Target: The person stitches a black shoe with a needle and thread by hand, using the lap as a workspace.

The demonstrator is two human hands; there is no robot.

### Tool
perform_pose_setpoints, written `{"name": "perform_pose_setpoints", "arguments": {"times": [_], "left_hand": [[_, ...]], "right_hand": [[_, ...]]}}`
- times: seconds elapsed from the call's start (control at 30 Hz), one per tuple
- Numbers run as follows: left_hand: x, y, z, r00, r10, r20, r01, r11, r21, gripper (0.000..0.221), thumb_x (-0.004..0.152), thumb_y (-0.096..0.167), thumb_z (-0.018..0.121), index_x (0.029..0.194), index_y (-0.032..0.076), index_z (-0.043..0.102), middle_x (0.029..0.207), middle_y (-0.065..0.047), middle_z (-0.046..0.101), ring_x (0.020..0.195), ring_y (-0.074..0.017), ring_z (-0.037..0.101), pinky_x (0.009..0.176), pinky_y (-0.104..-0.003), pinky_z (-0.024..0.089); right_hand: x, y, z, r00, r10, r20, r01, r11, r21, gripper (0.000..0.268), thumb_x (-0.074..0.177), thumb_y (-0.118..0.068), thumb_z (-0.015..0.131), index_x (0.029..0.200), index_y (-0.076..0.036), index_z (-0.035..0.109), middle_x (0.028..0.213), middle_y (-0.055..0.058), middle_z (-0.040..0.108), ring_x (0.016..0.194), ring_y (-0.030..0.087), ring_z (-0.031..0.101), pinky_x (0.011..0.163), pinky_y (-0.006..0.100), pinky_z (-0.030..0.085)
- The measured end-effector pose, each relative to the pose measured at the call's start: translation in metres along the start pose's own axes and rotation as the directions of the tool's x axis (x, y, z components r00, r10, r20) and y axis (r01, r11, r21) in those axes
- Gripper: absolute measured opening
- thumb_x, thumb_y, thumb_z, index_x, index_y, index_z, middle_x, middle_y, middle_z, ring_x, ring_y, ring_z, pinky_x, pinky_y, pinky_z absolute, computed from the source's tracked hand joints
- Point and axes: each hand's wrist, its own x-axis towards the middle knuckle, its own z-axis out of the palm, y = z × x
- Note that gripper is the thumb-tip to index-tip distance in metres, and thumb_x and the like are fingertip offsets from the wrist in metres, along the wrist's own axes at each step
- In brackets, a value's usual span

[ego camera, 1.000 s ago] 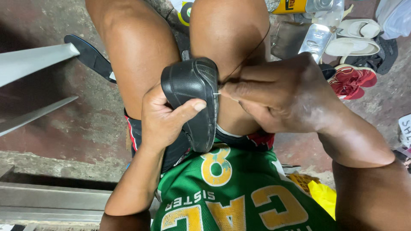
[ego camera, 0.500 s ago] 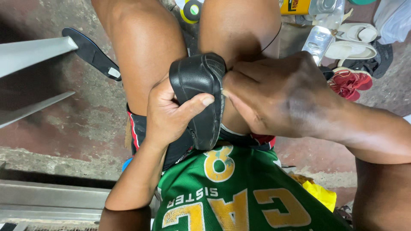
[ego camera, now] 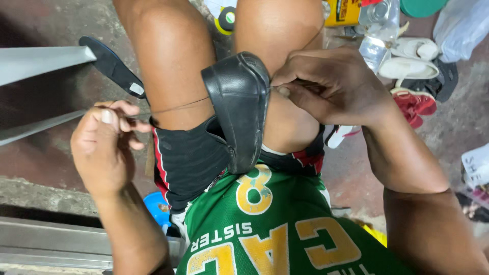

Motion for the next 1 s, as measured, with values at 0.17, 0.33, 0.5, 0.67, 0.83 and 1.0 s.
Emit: {"name": "perform_pose_setpoints", "arguments": {"times": [0.17, 0.33, 0.5, 0.67, 0.83, 1.0], "left_hand": [[0.020, -0.033, -0.055, 0.984, -0.122, -0.126, 0.090, 0.968, -0.236, 0.024, 0.117, 0.023, 0.061, 0.104, 0.003, 0.063, 0.113, -0.014, 0.070, 0.078, -0.0174, 0.068, 0.061, -0.022, 0.045], [0.032, -0.023, -0.039, 0.889, 0.381, -0.253, -0.222, 0.844, 0.489, 0.016, 0.107, 0.012, 0.066, 0.114, -0.001, 0.061, 0.120, -0.015, 0.064, 0.099, -0.0229, 0.064, 0.079, -0.028, 0.054], [0.003, 0.011, 0.043, 0.731, 0.628, 0.267, -0.612, 0.431, 0.663, 0.019, 0.103, -0.002, 0.064, 0.122, 0.001, 0.064, 0.125, -0.014, 0.067, 0.114, -0.0290, 0.067, 0.102, -0.038, 0.055], [0.001, 0.014, 0.106, 0.790, 0.384, 0.477, -0.608, 0.590, 0.531, 0.027, 0.091, 0.006, 0.078, 0.115, -0.001, 0.068, 0.105, -0.011, 0.068, 0.077, -0.0208, 0.068, 0.074, -0.031, 0.053], [0.000, 0.004, 0.088, 0.873, 0.333, 0.356, -0.453, 0.824, 0.340, 0.005, 0.105, 0.007, 0.071, 0.105, 0.005, 0.067, 0.096, -0.005, 0.069, 0.073, -0.0170, 0.063, 0.068, -0.029, 0.051], [-0.004, 0.003, 0.078, 0.960, 0.101, 0.261, 0.056, 0.843, -0.535, 0.021, 0.103, 0.023, 0.062, 0.090, 0.008, 0.055, 0.090, -0.006, 0.060, 0.066, -0.0117, 0.048, 0.052, -0.019, 0.039]], "right_hand": [[-0.002, 0.006, 0.001, 0.999, -0.024, -0.032, 0.025, 1.000, 0.011, 0.009, 0.098, 0.002, 0.075, 0.102, -0.003, 0.069, 0.086, 0.006, 0.069, 0.074, 0.014, 0.068, 0.063, 0.025, 0.049], [-0.007, 0.011, 0.001, 0.999, -0.022, -0.040, 0.022, 1.000, 0.019, 0.008, 0.096, 0.002, 0.075, 0.100, -0.003, 0.070, 0.087, 0.006, 0.069, 0.078, 0.015, 0.068, 0.068, 0.027, 0.049], [-0.012, 0.013, 0.003, 0.996, 0.070, -0.064, -0.066, 0.996, 0.058, 0.005, 0.099, 0.000, 0.075, 0.101, -0.002, 0.071, 0.087, 0.006, 0.070, 0.074, 0.016, 0.066, 0.065, 0.027, 0.047], [-0.006, 0.015, 0.003, 0.996, -0.067, -0.059, 0.069, 0.997, 0.023, 0.005, 0.101, -0.002, 0.075, 0.100, -0.002, 0.070, 0.089, 0.006, 0.071, 0.078, 0.015, 0.070, 0.069, 0.024, 0.050], [-0.015, 0.017, 0.006, 0.997, -0.013, -0.080, 0.015, 1.000, 0.025, 0.006, 0.098, -0.004, 0.076, 0.099, -0.002, 0.070, 0.087, 0.007, 0.070, 0.075, 0.017, 0.066, 0.064, 0.027, 0.047], [-0.010, 0.012, 0.001, 0.998, -0.032, -0.045, 0.035, 0.997, 0.070, 0.005, 0.099, -0.004, 0.072, 0.103, -0.001, 0.071, 0.084, 0.009, 0.066, 0.069, 0.018, 0.061, 0.063, 0.031, 0.044]]}}
